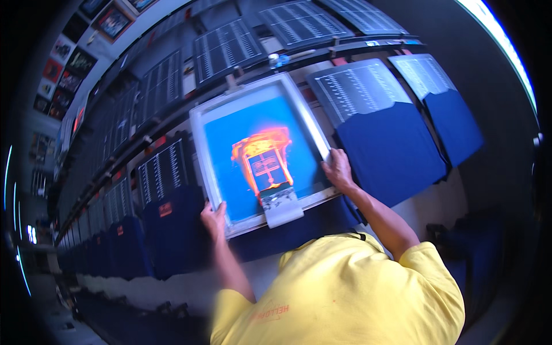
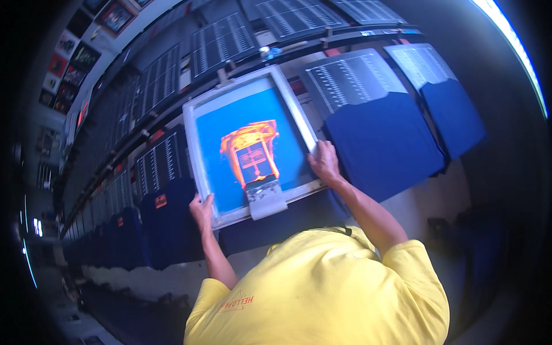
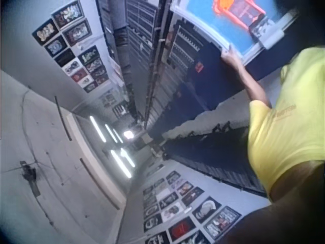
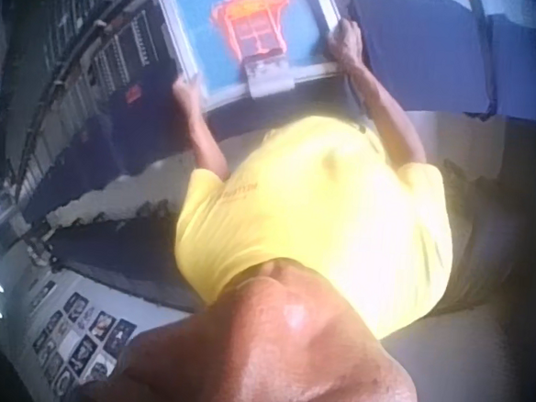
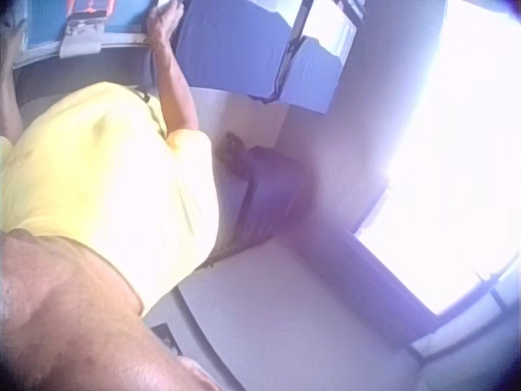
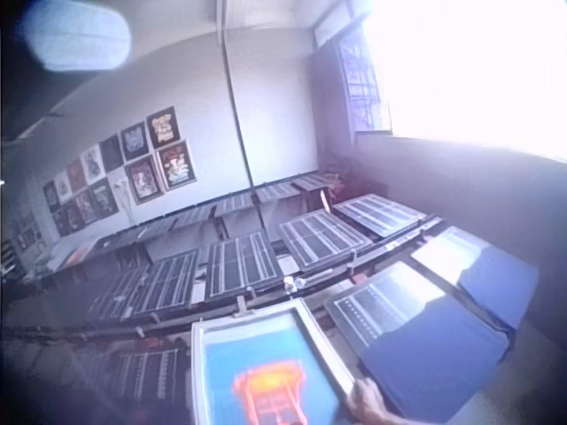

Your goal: The person applies ink to a T-shirt using a screen printing frame and a squeegee, then lifts the frame and moves along the line of platens.

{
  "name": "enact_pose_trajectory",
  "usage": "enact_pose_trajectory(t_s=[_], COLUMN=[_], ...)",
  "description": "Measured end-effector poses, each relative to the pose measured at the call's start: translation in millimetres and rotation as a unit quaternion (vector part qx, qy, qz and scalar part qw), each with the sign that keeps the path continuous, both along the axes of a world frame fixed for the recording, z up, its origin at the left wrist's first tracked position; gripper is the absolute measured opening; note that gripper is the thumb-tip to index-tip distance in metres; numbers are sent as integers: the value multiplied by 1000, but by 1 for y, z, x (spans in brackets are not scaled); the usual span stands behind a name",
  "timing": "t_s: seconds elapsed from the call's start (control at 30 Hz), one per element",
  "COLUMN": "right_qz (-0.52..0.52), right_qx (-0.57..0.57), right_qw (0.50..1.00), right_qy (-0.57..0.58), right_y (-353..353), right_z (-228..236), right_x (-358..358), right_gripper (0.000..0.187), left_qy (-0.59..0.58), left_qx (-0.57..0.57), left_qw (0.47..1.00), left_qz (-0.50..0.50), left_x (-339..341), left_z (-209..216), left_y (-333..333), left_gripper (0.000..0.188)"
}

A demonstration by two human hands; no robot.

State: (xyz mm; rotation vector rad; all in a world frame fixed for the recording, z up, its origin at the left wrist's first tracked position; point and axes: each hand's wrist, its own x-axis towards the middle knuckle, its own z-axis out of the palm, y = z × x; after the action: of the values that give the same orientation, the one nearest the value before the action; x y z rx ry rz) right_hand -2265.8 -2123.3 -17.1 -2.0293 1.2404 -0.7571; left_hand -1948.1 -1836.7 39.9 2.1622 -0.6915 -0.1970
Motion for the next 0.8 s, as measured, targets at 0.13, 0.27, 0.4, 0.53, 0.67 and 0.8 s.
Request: enact_pose_trajectory(t_s=[0.13,0.27,0.4,0.53,0.67,0.8], right_qz=[13,17,17,13,2,-20], right_qx=[17,10,-10,-19,-43,-8], right_qw=[1000,999,999,999,999,1000], right_qy=[-18,-28,-26,-21,-11,14], right_y=[-3,-22,-64,-129,-199,-251], right_z=[28,49,61,54,27,11], right_x=[-16,-60,-130,-217,-296,-351], right_gripper=[44,48,49,47,48,51], left_qy=[-31,-26,-2,23,59,78], left_qx=[41,86,78,-8,-20,3], left_qw=[999,995,995,999,998,997], left_qz=[7,45,55,27,14,-10], left_x=[-28,-85,-166,-245,-312,-353], left_z=[23,50,66,42,17,5], left_y=[2,-15,-57,-120,-186,-246], left_gripper=[28,27,27,26,26,27])
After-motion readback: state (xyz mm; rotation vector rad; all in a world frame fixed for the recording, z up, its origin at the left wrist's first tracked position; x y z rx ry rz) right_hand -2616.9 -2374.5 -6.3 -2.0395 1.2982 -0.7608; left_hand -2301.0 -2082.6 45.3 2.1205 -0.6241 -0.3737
